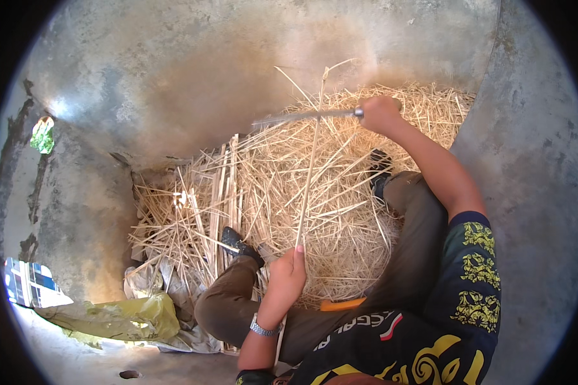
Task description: The person sits on the floor and uses a machete to split long, thin sticks into smaller pieces. They hold the sticks with one hand and strike them with the machete in the other, creating a pile of processed material.
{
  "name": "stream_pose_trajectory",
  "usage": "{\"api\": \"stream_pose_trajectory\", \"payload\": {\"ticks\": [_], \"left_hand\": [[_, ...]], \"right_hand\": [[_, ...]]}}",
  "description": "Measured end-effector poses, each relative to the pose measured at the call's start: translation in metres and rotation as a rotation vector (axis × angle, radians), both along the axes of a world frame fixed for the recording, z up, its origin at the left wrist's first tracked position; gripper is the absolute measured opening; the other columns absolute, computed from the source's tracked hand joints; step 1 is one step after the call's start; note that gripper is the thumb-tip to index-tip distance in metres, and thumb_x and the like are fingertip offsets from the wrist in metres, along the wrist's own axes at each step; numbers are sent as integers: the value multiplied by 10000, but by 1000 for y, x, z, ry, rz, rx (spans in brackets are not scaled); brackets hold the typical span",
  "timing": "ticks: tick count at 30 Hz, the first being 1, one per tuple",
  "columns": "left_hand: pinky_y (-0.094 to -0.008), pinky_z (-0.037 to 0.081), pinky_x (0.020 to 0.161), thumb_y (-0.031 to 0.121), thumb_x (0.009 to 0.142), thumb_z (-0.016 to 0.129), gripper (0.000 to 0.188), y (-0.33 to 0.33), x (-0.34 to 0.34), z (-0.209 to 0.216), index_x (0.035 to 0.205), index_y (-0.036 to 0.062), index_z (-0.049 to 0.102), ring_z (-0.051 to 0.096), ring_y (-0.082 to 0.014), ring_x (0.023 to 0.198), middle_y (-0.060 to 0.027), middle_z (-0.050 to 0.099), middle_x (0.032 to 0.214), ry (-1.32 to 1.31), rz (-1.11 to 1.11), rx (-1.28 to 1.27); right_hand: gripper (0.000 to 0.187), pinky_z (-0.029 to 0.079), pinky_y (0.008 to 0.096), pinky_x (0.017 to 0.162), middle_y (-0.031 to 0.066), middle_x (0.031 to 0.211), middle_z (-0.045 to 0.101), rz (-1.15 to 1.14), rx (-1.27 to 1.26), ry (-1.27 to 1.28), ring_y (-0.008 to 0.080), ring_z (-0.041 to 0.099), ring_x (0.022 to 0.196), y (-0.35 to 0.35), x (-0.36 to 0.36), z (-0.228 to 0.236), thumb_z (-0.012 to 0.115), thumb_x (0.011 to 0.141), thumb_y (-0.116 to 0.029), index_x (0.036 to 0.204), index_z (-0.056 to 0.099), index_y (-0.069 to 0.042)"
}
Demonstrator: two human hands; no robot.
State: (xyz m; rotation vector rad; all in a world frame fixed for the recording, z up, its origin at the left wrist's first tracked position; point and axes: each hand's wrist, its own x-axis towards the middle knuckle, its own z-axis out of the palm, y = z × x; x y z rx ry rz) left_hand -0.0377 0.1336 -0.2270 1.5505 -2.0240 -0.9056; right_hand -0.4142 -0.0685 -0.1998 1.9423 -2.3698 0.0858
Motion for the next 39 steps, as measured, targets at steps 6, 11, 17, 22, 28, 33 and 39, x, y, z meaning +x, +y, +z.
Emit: {"api": "stream_pose_trajectory", "payload": {"ticks": [6, 11, 17, 22, 28, 33, 39], "left_hand": [[-388, 393, 527, 328, 1074, 446, 474, 13, -3, 17, 776, -33, 517, 451, -207, 508, -156, 449, 574, -17, -96, -31], [-318, 358, 486, 312, 1080, 438, 461, 22, -15, 14, 744, 5, 511, 432, -96, 510, -23, 441, 553, 113, -137, 82], [-243, 297, 420, 354, 1079, 460, 441, 14, -1, 5, 733, 80, 479, 375, -36, 456, 54, 415, 548, 274, -73, 246], [-229, 287, 413, 356, 1078, 470, 434, 17, -2, 8, 735, 90, 459, 362, -22, 453, 68, 395, 548, 281, -86, 242], [-300, 341, 477, 299, 1034, 576, 429, 12, -7, 25, 722, 19, 482, 379, -65, 546, -1, 426, 559, 247, -4, 238], [-209, 271, 475, 203, 959, 708, 401, 11, -7, 33, 707, 114, 409, 350, 1, 552, 88, 402, 607, 216, -62, 223], [-205, 264, 470, 130, 927, 740, 435, 53, 7, 71, 703, 144, 368, 341, -9, 550, 98, 392, 630, 501, -187, 286]], "right_hand": [[160, 539, 475, 683, 57, 718, 673, 20, -170, -43, 202, 673, 656, -28, -44, -6, 659, 881, -277, 917, 728, -137], [263, 584, 459, 708, 110, 817, 681, -331, -236, -217, 254, 683, 745, -1, -55, -2, 595, 930, -330, 963, 737, -110], [279, 559, 448, 731, 143, 888, 712, -268, -248, -473, 293, 706, 839, -2, -60, 16, 634, 904, -321, 942, 718, -58], [294, 546, 421, 679, 152, 751, 683, -159, -353, -609, 298, 685, 716, -5, -62, -10, 631, 902, -322, 880, 710, -40], [231, 440, 406, 490, 49, 652, 646, 169, -319, -137, 169, 606, 534, 4, -41, -1, 667, 852, -305, 725, 657, -112], [172, 451, 393, 487, 55, 631, 631, 549, -648, 86, 147, 576, 507, -26, -39, -21, 662, 803, -225, 677, 590, -134], [362, 563, 428, 829, 152, 1074, 730, -1035, -581, -762, 312, 710, 1013, -8, -142, -51, 694, 839, -318, 1086, 720, -54]]}}
